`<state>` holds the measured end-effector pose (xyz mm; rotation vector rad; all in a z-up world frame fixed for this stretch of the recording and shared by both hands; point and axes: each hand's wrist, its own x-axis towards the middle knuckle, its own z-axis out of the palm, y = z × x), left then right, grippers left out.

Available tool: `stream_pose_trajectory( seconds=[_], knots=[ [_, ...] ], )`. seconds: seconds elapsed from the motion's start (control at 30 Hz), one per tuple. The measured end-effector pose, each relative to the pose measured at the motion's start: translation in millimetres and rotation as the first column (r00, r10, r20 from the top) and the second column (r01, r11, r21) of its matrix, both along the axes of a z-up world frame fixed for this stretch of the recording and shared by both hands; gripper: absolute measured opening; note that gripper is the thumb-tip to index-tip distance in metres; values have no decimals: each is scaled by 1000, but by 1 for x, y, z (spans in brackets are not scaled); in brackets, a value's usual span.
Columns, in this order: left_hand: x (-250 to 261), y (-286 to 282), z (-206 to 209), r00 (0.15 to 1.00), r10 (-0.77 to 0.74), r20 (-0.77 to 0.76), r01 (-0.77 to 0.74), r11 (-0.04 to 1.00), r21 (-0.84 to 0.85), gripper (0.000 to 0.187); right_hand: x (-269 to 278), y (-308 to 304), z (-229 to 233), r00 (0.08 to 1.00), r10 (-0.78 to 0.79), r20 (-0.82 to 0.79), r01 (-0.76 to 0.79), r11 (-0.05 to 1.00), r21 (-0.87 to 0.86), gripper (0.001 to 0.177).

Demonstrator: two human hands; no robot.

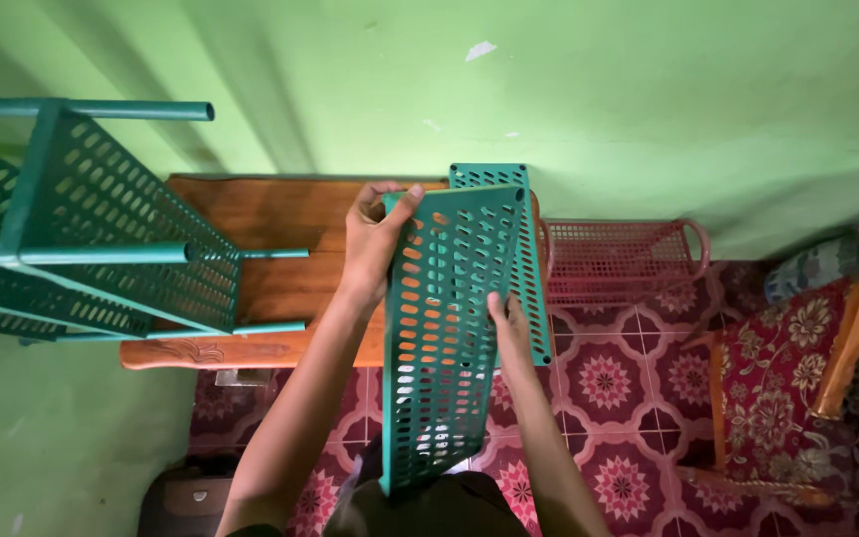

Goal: The person assembles a green plastic shelving unit on a wooden table. They insert vertical rods into the side panels and attach horizontal crossbars to form the frame, then place a perforated shelf panel into the structure.

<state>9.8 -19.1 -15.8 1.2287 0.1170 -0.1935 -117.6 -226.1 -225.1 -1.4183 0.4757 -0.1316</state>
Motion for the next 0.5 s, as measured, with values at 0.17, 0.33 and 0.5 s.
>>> stream_pose_trajectory(
  seconds=[0.17, 0.33, 0.5],
  knots=[
    [11, -7, -40, 961, -229, 153, 232, 973, 2, 44, 11, -8, 5, 972, -166, 169, 146, 981, 127, 57],
    [-3, -9, -86, 839, -543, 9, 536, 831, 150, 51, 49, -44, 22, 913, -394, 108, 352, 893, 281, 66],
    [-14, 0, -106, 785, -536, -312, 520, 843, -139, 43, 86, -71, 31, 946, -321, 43, 312, 938, 153, 70]
  ],
)
